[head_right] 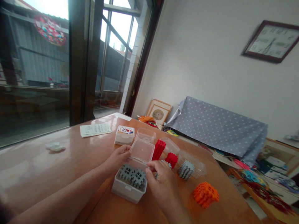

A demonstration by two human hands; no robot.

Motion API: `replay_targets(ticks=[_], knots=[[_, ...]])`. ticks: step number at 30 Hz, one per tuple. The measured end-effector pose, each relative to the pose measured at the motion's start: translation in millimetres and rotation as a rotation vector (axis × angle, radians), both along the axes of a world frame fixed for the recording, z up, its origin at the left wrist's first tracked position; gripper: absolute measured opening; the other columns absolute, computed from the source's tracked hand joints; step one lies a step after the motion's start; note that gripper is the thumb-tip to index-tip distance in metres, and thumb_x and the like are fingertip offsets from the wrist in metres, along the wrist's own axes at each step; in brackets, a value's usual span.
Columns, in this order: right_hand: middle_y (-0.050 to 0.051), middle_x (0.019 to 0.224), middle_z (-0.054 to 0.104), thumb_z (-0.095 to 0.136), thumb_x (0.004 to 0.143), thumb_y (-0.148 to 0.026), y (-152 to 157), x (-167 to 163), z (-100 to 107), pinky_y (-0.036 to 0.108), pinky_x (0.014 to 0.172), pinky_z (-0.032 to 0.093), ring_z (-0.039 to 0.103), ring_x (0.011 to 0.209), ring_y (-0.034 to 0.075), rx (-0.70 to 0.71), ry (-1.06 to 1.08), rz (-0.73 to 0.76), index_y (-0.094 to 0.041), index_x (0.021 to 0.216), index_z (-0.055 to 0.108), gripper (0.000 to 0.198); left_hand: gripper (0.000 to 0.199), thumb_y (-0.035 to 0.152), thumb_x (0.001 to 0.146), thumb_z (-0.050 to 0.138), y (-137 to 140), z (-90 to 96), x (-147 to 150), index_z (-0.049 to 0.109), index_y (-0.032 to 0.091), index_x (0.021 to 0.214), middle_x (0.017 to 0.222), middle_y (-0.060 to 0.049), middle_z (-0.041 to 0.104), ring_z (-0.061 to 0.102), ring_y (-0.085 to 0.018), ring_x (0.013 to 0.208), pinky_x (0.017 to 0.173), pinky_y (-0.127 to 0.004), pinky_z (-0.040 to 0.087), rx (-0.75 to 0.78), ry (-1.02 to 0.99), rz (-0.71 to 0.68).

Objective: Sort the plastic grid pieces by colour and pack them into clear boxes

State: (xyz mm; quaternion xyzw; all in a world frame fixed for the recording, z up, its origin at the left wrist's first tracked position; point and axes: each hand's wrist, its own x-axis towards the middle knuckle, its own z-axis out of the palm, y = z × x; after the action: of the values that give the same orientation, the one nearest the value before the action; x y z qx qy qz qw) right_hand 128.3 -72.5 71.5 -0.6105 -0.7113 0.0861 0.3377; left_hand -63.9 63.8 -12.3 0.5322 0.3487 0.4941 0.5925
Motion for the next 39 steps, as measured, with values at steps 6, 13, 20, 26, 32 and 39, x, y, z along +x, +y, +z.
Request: replay_targets(ticks=[6,13,20,26,32,39], knots=[[0.002,0.100,0.072,0.071,0.082,-0.028,11.4,-23.9,5.9,0.030,0.082,0.042,0.060,0.098,0.023,-0.144,-0.350,0.102,-0.026,0.101,0.075,0.020,0.023,0.027,0.074,0.061,-2.3,3.6,-1.4,0.059,0.016,0.095,0.073,0.001,0.066,0.059,-0.013,0.060,0.059,-0.023,0.042,-0.001,0.000,0.001],[0.008,0.103,0.071,0.077,0.075,-0.042,32.4,-37.7,6.0,0.035,0.083,0.042,0.061,0.100,0.028,-0.242,-0.648,0.149,-0.027,0.110,0.076,0.038,0.022,0.024,0.074,0.059,-3.6,5.3,-1.6,0.058,0.015,0.095,0.074,0.001,0.066,0.059,-0.013,0.061,0.059,-0.023,0.042,0.010,-0.016,-0.001],[0.006,0.102,0.071,0.067,0.077,-0.028,35.4,-35.6,-1.2,0.034,0.080,0.041,0.061,0.098,0.027,-0.254,-0.680,0.189,-0.027,0.106,0.074,0.030,0.023,0.025,0.073,0.061,-3.2,5.1,-1.7,0.059,0.016,0.094,0.078,-0.001,0.069,0.064,-0.015,0.065,0.061,-0.025,0.045,-0.007,-0.026,-0.006],[0.005,0.103,0.071,0.068,0.074,-0.023,34.0,-31.1,0.6,0.033,0.082,0.040,0.061,0.101,0.026,-0.275,-0.602,0.218,-0.026,0.106,0.072,0.033,0.023,0.023,0.073,0.059,-1.6,2.7,-1.4,0.059,0.016,0.095,0.077,-0.001,0.068,0.063,-0.015,0.065,0.061,-0.025,0.045,0.002,-0.015,-0.004],[0.003,0.106,0.070,0.077,0.075,-0.038,32.7,-34.6,3.0,0.030,0.082,0.041,0.062,0.098,0.023,-0.262,-0.474,0.206,-0.025,0.107,0.071,0.035,0.022,0.023,0.074,0.059,1.0,0.4,-1.5,0.059,0.016,0.095,0.075,-0.001,0.068,0.062,-0.014,0.062,0.060,-0.024,0.045,0.016,-0.003,0.007],[0.005,0.100,0.073,0.078,0.075,-0.048,37.2,-48.8,4.5,0.032,0.079,0.042,0.064,0.096,0.026,-0.202,-0.562,0.176,-0.024,0.099,0.073,0.034,0.023,0.024,0.073,0.063,0.1,1.0,-1.5,0.059,0.016,0.094,0.076,-0.001,0.068,0.064,-0.015,0.061,0.059,-0.025,0.047,-0.016,-0.047,-0.014]])
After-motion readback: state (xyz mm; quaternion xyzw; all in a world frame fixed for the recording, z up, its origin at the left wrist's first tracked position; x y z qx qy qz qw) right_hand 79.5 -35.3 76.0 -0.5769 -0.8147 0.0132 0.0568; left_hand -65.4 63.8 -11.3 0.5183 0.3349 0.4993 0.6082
